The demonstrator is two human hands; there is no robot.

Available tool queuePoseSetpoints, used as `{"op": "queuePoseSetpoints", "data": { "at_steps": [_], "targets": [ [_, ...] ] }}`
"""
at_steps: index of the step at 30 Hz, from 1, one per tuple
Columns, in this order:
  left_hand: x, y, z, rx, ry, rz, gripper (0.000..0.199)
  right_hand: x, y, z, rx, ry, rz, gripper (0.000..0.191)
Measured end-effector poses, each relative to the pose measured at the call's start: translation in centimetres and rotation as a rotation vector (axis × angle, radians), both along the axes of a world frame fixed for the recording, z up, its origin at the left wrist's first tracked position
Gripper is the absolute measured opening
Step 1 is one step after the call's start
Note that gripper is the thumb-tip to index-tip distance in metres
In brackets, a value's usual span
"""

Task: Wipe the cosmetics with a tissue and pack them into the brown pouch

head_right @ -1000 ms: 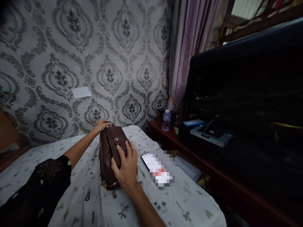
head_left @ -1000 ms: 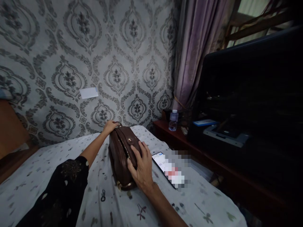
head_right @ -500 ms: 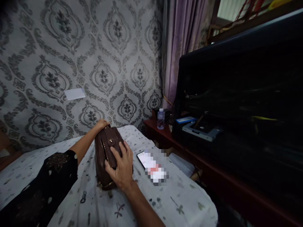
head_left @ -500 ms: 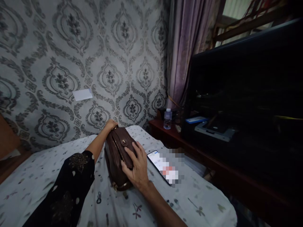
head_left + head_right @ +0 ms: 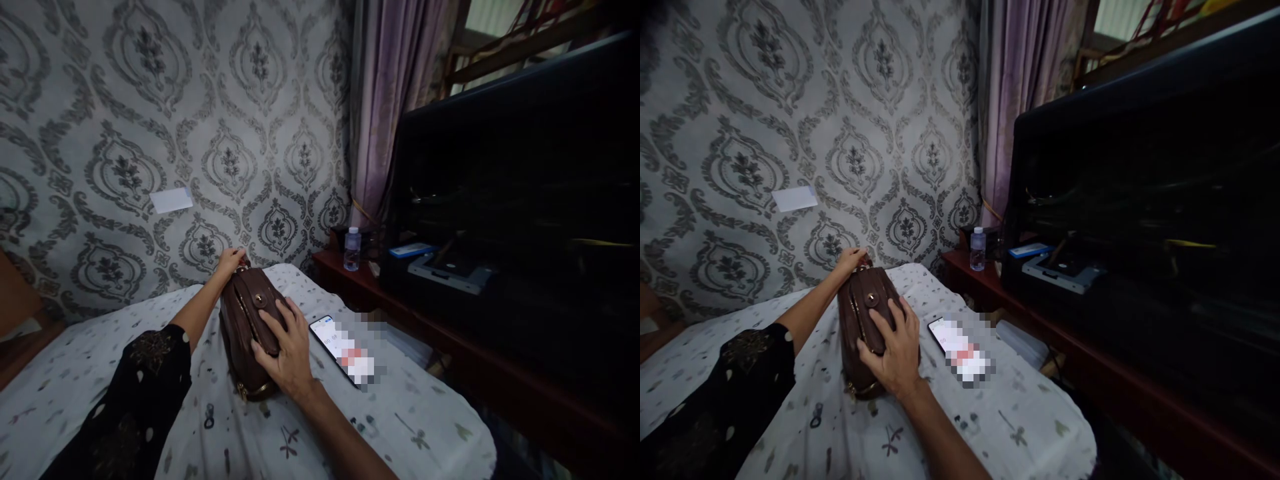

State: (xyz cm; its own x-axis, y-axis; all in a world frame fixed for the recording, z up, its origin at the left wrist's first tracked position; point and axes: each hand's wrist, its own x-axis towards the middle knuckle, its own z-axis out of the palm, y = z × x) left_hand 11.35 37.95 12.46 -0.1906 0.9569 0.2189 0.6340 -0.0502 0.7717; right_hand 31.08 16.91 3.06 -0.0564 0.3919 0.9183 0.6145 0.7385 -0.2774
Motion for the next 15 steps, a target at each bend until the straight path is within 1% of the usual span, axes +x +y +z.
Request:
{"op": "queuePoseSetpoints", "data": {
  "at_steps": [4,7,10,12,15],
  "targets": [
    [-1.3,-1.4,0.6,-0.089,0.023,-0.042,0.033,0.1,0.0,0.1,-0.012,-0.004,0.003,0.043],
    [-2.7,-2.7,0.8,-0.169,0.067,-0.02,0.033,0.1,0.0,0.1,-0.025,0.002,0.01,0.044],
    [-3.6,-3.6,0.5,-0.236,0.119,0.019,0.033,0.0,0.1,0.0,-0.021,0.012,0.015,0.044],
    [-3.8,-3.9,0.3,-0.243,0.16,0.047,0.033,0.0,0.1,0.0,-0.015,0.016,0.018,0.044],
    [-3.5,-4.0,0.4,-0.196,0.232,0.097,0.033,0.0,0.1,0.0,-0.013,0.021,0.028,0.043]
  ]
}}
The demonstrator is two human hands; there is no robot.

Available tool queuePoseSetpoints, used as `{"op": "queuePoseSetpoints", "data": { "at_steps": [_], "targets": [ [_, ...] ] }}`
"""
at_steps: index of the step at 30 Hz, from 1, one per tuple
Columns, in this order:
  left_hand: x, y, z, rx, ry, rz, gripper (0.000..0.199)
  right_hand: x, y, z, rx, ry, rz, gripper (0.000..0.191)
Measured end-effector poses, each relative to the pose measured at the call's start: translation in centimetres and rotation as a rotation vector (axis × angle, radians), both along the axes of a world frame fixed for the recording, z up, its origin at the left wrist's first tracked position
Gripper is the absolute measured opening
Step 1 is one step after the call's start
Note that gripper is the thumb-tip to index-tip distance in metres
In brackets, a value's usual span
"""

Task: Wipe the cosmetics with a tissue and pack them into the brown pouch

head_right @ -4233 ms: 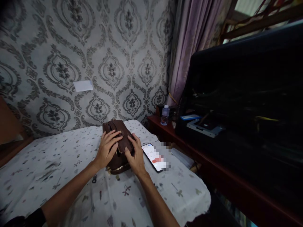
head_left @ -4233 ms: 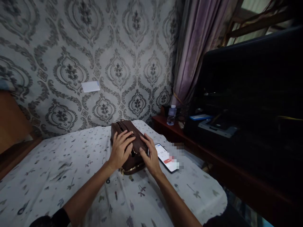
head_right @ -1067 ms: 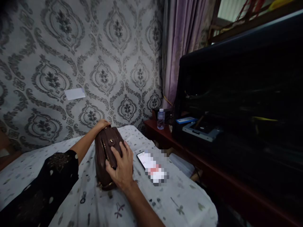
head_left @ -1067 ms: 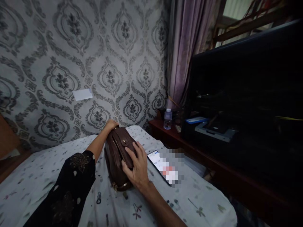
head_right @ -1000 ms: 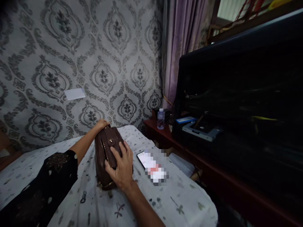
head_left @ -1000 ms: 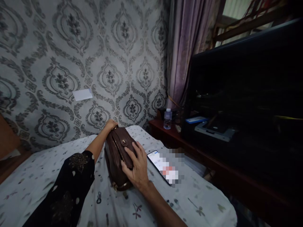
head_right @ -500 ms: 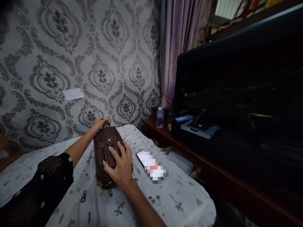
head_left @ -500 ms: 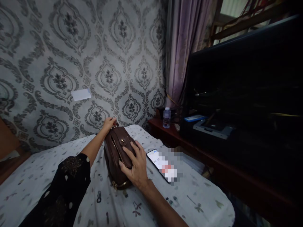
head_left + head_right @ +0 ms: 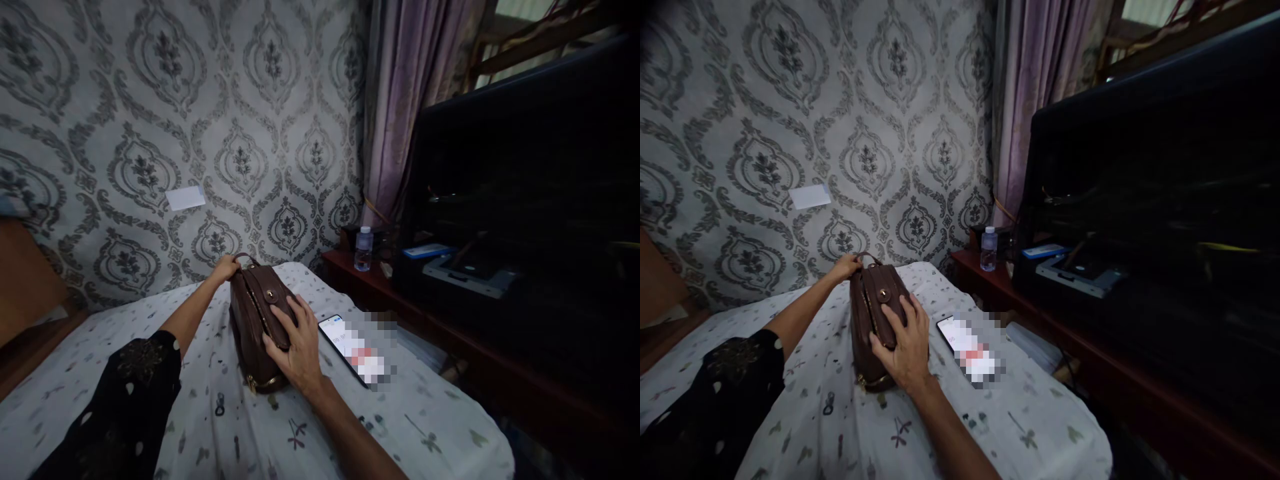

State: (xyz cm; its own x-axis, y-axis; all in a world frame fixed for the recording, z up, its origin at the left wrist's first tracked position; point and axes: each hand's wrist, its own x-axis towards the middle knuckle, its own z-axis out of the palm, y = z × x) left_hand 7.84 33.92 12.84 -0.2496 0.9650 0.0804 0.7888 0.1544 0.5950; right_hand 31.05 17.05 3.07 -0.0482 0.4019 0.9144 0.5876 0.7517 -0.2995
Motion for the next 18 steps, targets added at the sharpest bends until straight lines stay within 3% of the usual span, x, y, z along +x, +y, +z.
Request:
{"op": "queuePoseSetpoints", "data": {
  "at_steps": [7,18],
  "targets": [
    [0.3,-0.5,1.1,0.136,0.13,0.043,0.032,0.0,0.0,0.0,0.007,0.013,0.019,0.04],
    [0.2,-1.1,2.1,0.156,0.061,-0.095,0.033,0.1,0.1,-0.2,0.015,0.023,0.048,0.037]
  ]
}}
